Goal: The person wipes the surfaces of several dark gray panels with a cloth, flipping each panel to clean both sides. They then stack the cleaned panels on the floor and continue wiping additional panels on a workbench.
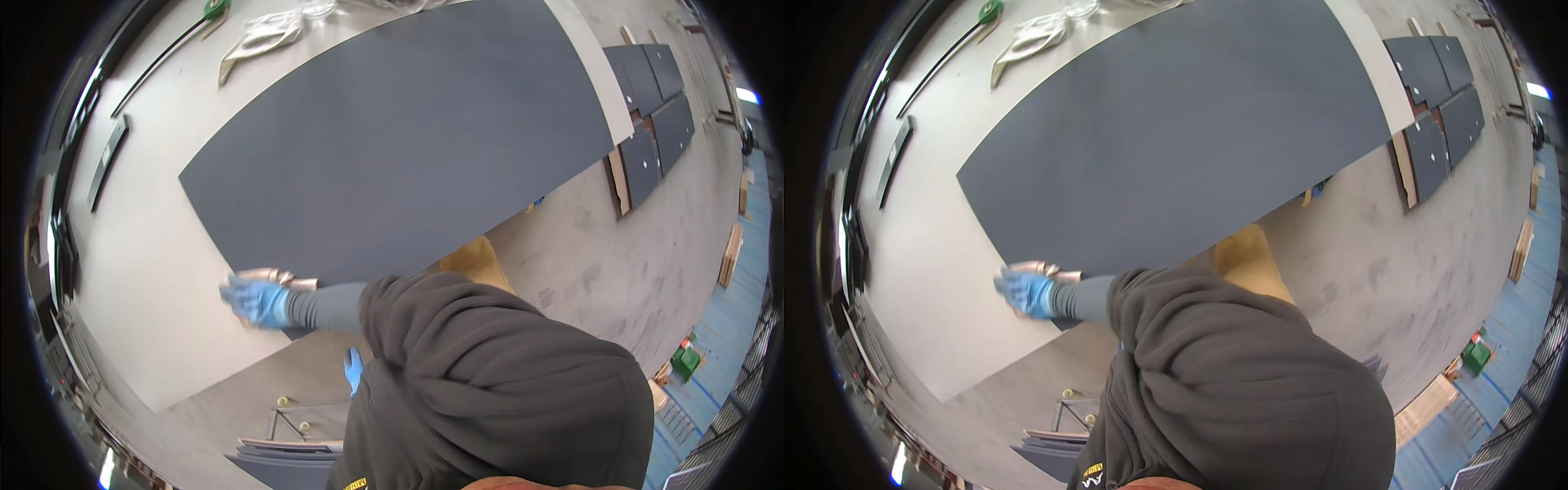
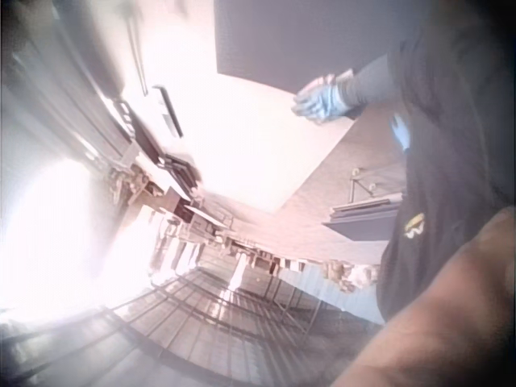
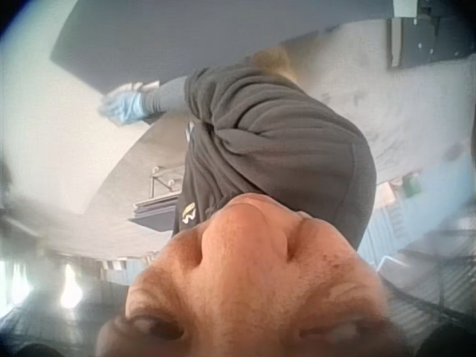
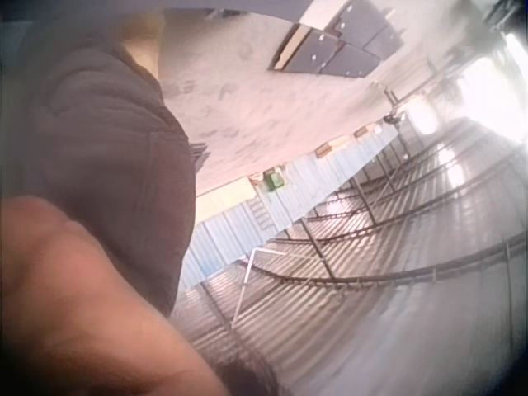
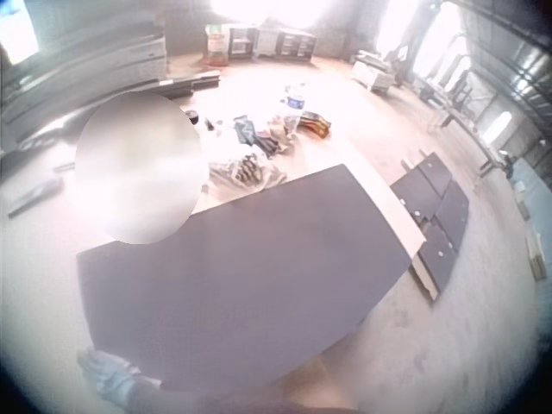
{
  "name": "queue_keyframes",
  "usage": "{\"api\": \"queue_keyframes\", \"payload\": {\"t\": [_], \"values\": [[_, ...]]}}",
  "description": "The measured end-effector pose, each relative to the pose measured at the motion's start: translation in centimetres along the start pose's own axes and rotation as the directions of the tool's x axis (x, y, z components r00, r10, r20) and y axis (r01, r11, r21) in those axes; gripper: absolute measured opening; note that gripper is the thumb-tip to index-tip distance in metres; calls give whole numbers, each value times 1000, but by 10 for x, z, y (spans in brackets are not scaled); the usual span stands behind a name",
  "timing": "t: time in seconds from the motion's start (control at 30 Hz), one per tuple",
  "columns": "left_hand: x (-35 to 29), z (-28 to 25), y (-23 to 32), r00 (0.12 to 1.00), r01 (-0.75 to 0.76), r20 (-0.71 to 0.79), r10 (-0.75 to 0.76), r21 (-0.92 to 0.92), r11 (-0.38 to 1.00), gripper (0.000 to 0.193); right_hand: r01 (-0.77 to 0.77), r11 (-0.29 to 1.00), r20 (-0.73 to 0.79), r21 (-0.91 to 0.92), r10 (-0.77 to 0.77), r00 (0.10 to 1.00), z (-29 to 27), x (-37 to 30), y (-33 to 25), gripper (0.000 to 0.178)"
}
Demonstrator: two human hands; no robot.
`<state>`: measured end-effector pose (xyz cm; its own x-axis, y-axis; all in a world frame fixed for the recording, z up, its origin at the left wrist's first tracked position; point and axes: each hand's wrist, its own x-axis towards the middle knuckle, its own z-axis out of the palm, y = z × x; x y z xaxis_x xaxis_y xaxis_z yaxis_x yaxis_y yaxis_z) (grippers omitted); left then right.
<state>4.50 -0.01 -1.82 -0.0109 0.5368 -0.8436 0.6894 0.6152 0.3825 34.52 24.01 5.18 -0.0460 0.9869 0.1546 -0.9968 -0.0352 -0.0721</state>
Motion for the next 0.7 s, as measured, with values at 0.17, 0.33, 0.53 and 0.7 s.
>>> {"api": "queue_keyframes", "payload": {"t": [0.17,0.33,0.53,0.7], "values": [[1,-6,-5,999,29,25,-34,165,986,51,125,983,215,-134,-94,972,-23,-21,-3,84],[-10,37,43,999,19,32,-26,214,977,50,244,-593,398,-767,-142,906,9,-75,-171,44],[-28,127,128,998,-34,67,17,261,965,49,-430,-789,212,-439,-556,804,49,-273,-453,51],[-39,195,185,995,-74,88,51,288,955,47,-811,-527,61,-253,-845,531,90,-502,-600,64]]}}
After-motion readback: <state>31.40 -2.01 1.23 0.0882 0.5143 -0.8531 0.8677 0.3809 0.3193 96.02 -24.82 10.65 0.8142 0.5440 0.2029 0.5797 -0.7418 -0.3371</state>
